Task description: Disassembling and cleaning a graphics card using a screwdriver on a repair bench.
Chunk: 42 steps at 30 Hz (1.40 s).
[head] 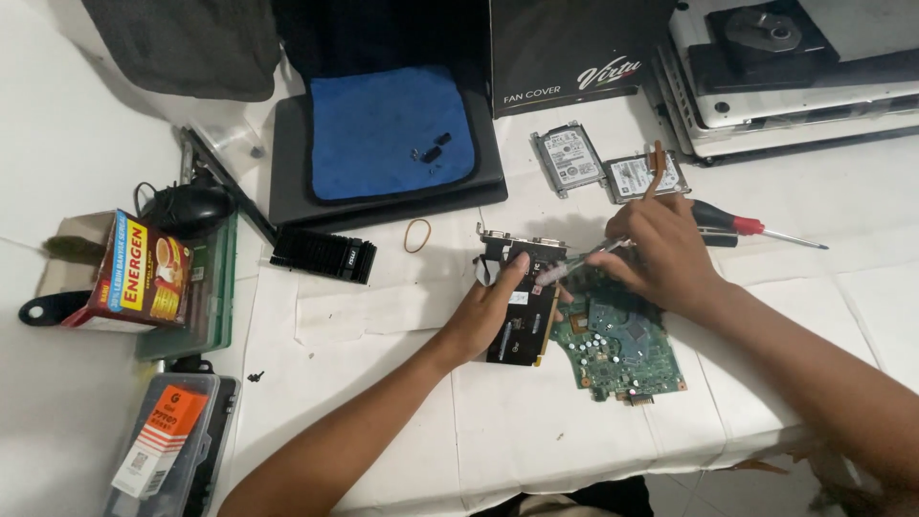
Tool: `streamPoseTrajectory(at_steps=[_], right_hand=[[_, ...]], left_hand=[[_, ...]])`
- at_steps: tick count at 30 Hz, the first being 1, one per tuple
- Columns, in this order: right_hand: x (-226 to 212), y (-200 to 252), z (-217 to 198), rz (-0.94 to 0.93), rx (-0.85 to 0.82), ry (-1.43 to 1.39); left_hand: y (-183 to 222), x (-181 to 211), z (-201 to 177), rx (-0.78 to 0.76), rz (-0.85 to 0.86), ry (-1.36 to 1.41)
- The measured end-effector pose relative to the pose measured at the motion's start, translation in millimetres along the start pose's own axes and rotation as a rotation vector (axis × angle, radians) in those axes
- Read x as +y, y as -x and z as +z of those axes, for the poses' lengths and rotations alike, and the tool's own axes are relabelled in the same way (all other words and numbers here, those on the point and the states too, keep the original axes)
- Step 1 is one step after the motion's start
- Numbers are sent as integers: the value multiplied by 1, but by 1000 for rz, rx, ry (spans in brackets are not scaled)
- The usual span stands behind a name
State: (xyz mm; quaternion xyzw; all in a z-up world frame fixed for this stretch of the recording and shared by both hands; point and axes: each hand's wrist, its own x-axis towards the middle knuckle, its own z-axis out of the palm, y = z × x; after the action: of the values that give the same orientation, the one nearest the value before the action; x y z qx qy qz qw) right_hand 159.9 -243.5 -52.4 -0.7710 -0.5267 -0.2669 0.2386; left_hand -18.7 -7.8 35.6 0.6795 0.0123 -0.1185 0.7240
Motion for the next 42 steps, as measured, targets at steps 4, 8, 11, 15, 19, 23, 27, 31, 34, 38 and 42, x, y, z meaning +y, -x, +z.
streamPoseTrajectory(at_steps=[4, 8, 11, 15, 19, 23, 27, 31, 34, 38, 42], right_hand=[[-18, 5, 9, -62, -64, 8], [-22, -3, 1, -102, -63, -22], [15, 16, 14, -3, -1, 77], [-23, -1, -1, -30, -39, -7], [-8, 3, 11, -10, -10, -5], [-4, -5, -9, 109, 104, 33], [-49, -19, -13, -75, -42, -60], [-16, -7, -6, -52, -22, -56], [1, -5, -13, 27, 33, 9], [-37, -10, -6, -127, -71, -4], [-23, -11, -12, -132, -60, -25]], left_hand=[[-10, -13, -5, 59, 91, -67], [1, 5, 9, 73, 66, -10], [1, 3, 6, -4, 46, 144], [7, 29, 10, -25, -27, 51], [15, 53, 17, 37, -89, -97], [6, 15, 5, -59, -31, 63], [-8, -10, -10, 34, -41, -119], [-21, -49, -23, 62, 14, -152], [-18, -62, -18, 62, 72, -106], [-15, -53, -12, 63, 130, -79], [-9, -31, -4, 50, 110, -72]])
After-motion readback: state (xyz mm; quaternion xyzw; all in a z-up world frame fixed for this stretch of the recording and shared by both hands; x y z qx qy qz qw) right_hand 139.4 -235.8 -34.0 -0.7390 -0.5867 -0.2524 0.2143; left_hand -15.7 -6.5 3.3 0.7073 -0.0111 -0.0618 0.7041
